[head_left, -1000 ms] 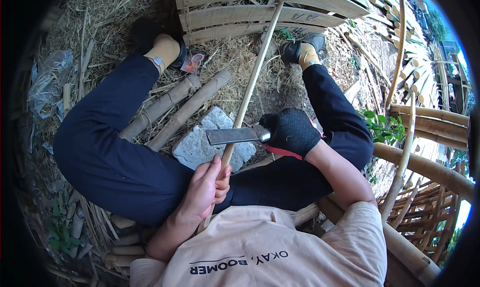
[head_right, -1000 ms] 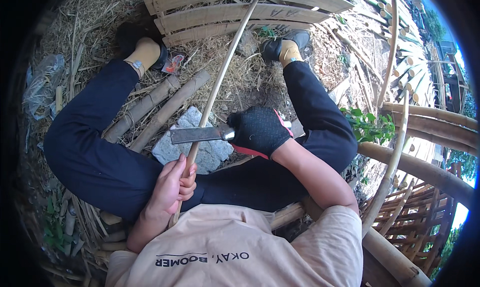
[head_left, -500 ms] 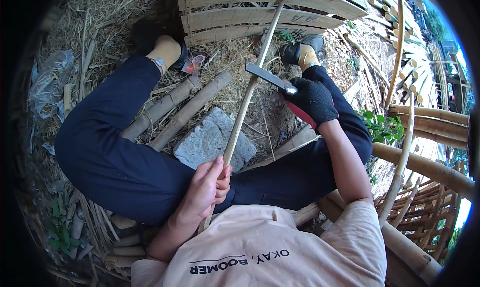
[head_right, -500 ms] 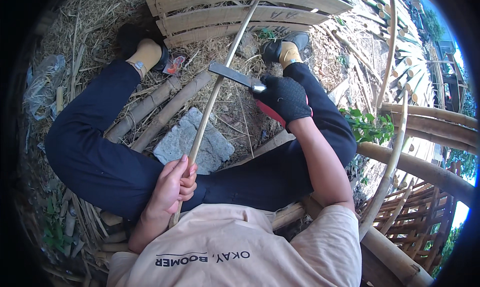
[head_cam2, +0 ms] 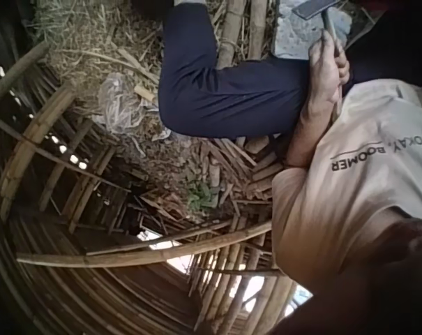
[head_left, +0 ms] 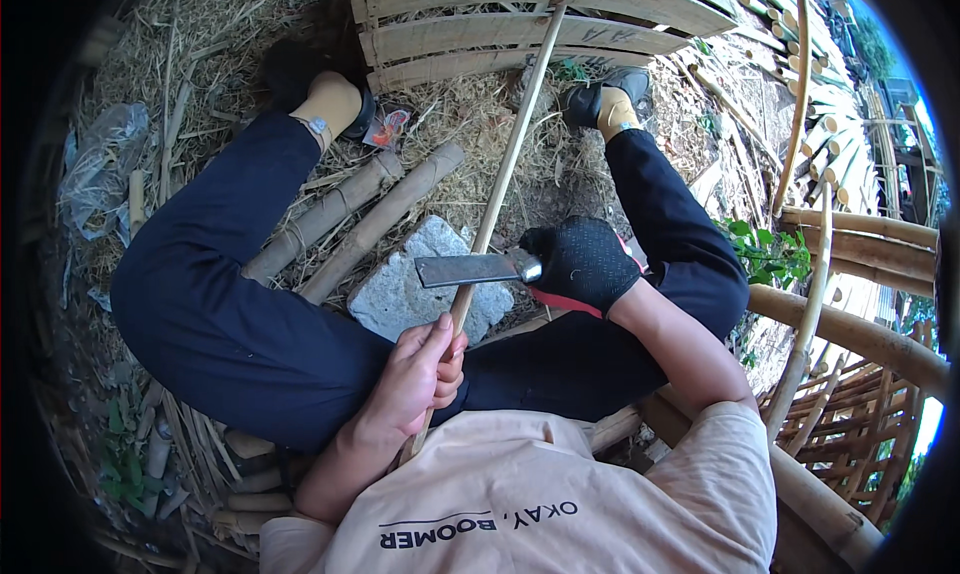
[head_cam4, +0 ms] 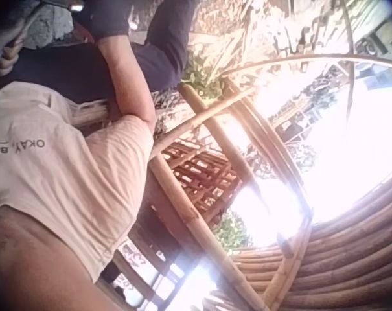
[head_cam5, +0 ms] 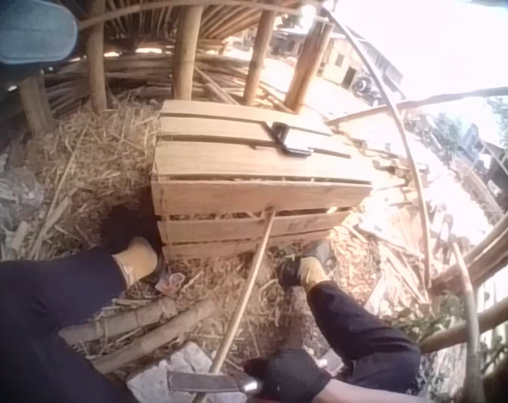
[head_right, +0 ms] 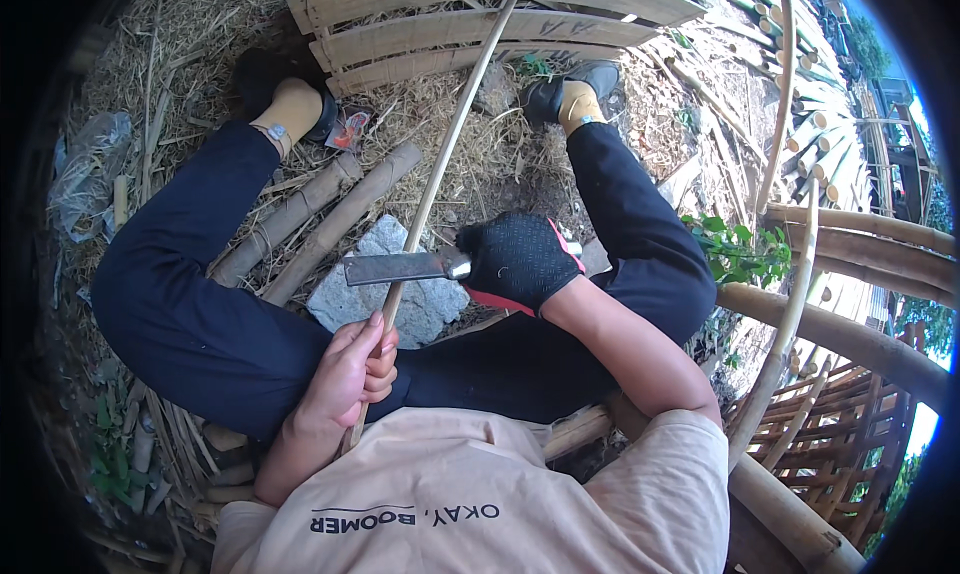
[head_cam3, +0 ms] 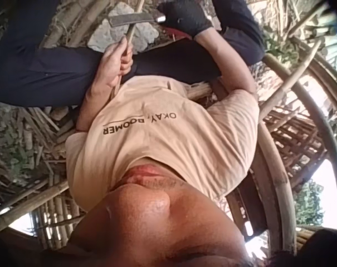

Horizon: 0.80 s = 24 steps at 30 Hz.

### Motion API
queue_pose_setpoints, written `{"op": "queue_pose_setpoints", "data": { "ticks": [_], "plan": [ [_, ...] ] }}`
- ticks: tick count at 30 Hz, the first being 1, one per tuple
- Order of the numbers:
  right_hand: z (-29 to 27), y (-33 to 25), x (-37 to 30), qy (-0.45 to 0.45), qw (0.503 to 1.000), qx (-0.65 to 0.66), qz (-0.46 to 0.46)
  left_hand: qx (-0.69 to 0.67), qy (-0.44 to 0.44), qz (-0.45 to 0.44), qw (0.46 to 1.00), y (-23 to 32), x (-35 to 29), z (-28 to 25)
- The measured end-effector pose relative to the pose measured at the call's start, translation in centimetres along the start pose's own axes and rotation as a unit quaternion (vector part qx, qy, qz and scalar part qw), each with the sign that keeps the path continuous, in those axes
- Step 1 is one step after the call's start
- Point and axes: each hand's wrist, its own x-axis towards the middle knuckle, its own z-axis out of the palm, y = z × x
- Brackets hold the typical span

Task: The person sands the surface of a bamboo strip using a small metal block.

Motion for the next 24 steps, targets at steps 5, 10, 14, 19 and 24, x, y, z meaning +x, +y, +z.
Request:
{"op": "queue_pose_setpoints", "data": {
  "ticks": [5,10,14,19,24],
  "plan": [
    [-1.2,2.2,1.9,0.051,0.995,-0.036,0.079,0.024,0.012,0.010,1.000,-0.3,0.1,0.1],
    [-2.8,5.4,3.1,0.120,0.980,-0.067,0.145,0.007,0.002,0.007,1.000,0.1,-0.2,0.3],
    [-1.8,4.3,2.1,0.155,0.982,-0.025,0.108,-0.020,-0.013,0.004,1.000,0.2,-0.2,0.0],
    [-1.1,1.6,0.6,0.151,0.989,-0.005,-0.008,-0.033,-0.019,0.003,0.999,0.4,-0.3,0.0],
    [-1.5,-0.6,-0.6,0.099,0.994,-0.003,-0.043,-0.040,-0.017,-0.001,0.999,0.5,-0.5,0.0]
  ]
}}
